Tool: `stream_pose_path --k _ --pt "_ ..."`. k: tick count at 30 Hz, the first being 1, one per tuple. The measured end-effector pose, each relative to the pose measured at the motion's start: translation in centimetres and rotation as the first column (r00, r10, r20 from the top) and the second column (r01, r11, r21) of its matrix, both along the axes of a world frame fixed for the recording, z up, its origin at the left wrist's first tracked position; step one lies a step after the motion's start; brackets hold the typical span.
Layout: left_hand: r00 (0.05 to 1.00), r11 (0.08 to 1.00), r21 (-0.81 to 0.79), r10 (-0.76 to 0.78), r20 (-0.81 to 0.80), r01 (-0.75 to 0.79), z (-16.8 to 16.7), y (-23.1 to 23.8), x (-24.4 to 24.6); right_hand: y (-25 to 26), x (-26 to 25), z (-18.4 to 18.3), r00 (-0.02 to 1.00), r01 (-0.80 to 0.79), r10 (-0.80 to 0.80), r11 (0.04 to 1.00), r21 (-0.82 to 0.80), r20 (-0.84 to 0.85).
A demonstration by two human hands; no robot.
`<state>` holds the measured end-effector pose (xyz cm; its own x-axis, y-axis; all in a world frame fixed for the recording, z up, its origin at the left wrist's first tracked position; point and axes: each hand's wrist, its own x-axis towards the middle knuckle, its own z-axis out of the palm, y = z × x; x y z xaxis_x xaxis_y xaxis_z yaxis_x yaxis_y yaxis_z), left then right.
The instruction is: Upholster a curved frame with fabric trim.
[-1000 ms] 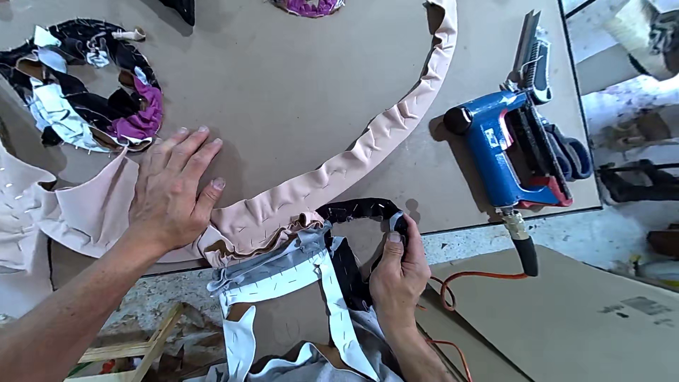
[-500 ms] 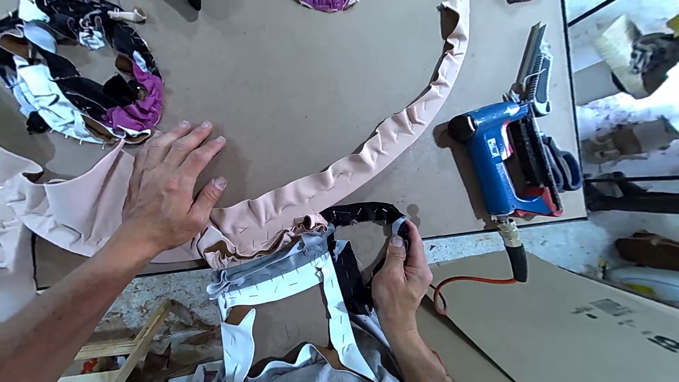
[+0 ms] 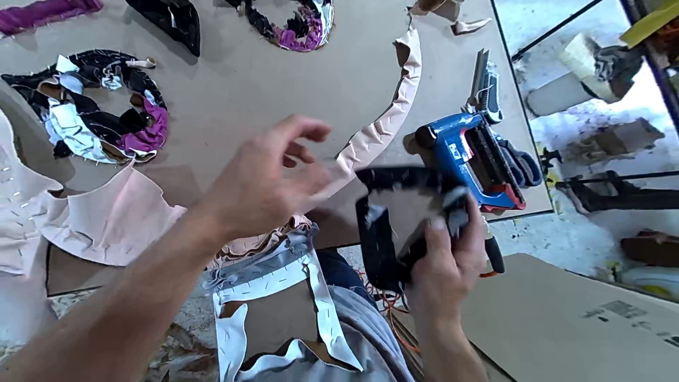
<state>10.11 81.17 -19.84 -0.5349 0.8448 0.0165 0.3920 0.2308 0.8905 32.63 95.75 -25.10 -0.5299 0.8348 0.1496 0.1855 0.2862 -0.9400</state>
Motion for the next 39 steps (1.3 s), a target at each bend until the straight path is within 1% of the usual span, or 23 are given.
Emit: stream_pose_path --k 2,3,4,6,8,9,10,11,13,14,16,19,21,22,23,24,27,29,31,34,35,37,39 --pt "0.990 1.000 0.022 -0.020 0.140 0.017 1.3 1.8 1.2 -0.1 -3.2 2.6 0.981 -0.157 0.167 0.983 0.094 -0.100" --pt "0.979 0.997 0.071 0.020 0.203 -0.035 1.6 2.6 1.2 -0.1 -4.8 3.4 0.960 -0.230 0.245 0.966 0.118 -0.139" --pt "0.962 0.988 0.116 0.063 0.266 -0.097 1.7 3.0 1.0 0.0 -5.7 4.1 0.935 -0.303 0.313 0.949 0.084 -0.165" --pt "0.934 0.974 0.167 0.087 0.348 -0.153 1.8 2.6 0.2 0.6 -6.1 5.0 0.871 -0.469 0.440 0.878 -0.100 -0.218" --pt "0.912 0.959 0.192 0.121 0.392 -0.210 1.7 1.7 -0.1 1.6 -4.9 4.8 0.824 -0.565 0.532 0.796 -0.218 -0.193" --pt "0.911 0.949 0.179 0.178 0.373 -0.259 1.7 0.8 -0.2 2.2 -3.8 4.0 0.849 -0.529 0.518 0.828 -0.188 -0.107" --pt "0.907 0.935 0.151 0.259 0.331 -0.322 1.7 -0.4 -0.8 3.1 -2.4 2.9 0.901 -0.429 0.433 0.900 -0.073 0.036" --pt "0.888 0.908 0.116 0.356 0.291 -0.402 1.6 -1.7 -1.9 4.7 -1.0 1.7 0.939 -0.290 0.260 0.950 0.114 0.226" --pt "0.792 0.809 0.056 0.556 0.250 -0.586 0.2 -3.6 -4.9 9.1 1.6 -0.8 0.857 -0.139 -0.099 0.900 0.412 0.505" --pt "0.739 0.757 0.034 0.626 0.248 -0.652 -1.1 -4.0 -6.3 11.2 2.4 -1.7 0.780 -0.150 -0.181 0.875 0.460 0.599" --pt "0.689 0.700 0.005 0.701 0.184 -0.714 -3.9 -4.3 -8.2 13.8 2.7 -2.6 0.629 -0.239 -0.207 0.866 0.440 0.749" --pt "0.714 0.719 -0.058 0.673 -0.193 -0.693 -7.2 -4.3 -9.4 15.9 1.3 -2.2 0.477 -0.327 -0.118 0.896 0.301 0.871" --pt "0.698 0.719 -0.065 0.643 -0.315 -0.692 -8.2 -3.7 -9.2 18.4 0.4 -1.8 0.377 -0.342 -0.056 0.919 0.196 0.925" --pt "0.693 0.720 -0.065 0.635 -0.341 -0.691 -8.4 -3.5 -9.0 19.2 -0.1 -1.6 0.343 -0.342 -0.022 0.928 0.147 0.939" --pt "0.692 0.721 -0.063 0.632 -0.349 -0.690 -8.4 -3.6 -8.8 20.0 -0.3 -1.3 0.363 -0.323 0.033 0.942 0.092 0.931" --pt "0.690 0.721 -0.057 0.632 -0.353 -0.690 -8.6 -3.7 -8.7 20.3 0.1 -0.9 0.426 -0.277 0.102 0.960 0.022 0.899" --pt "0.677 0.717 -0.030 0.643 -0.358 -0.697 -8.7 -3.6 -8.8 17.3 2.1 2.2 0.576 -0.237 0.269 0.959 -0.158 0.772" --pt "0.681 0.719 -0.047 0.634 -0.366 -0.694 -8.8 -3.7 -8.5 12.6 4.6 2.9 0.577 -0.294 0.377 0.923 -0.247 0.724" --pt "0.686 0.726 -0.049 0.623 -0.375 -0.686 -8.8 -3.5 -8.5 8.2 6.6 2.5 0.557 -0.299 0.341 0.933 -0.200 0.757" --pt "0.694 0.728 -0.067 0.616 -0.373 -0.682 -8.7 -3.5 -8.6 6.5 7.1 1.3 0.541 -0.212 0.158 0.976 -0.048 0.826" --pt "0.698 0.730 -0.072 0.614 -0.369 -0.680 -8.7 -3.4 -8.5 6.6 6.5 1.3 0.524 -0.170 0.078 0.985 0.015 0.848" --pt "0.699 0.727 -0.077 0.618 -0.359 -0.683 -8.7 -3.2 -8.4 5.5 4.6 1.4 0.415 -0.150 -0.029 0.984 0.099 0.910" --pt "0.696 0.720 -0.089 0.622 -0.360 -0.689 -8.5 -3.0 -8.4 1.9 3.1 1.0 0.282 -0.313 0.098 0.950 -0.005 0.954"
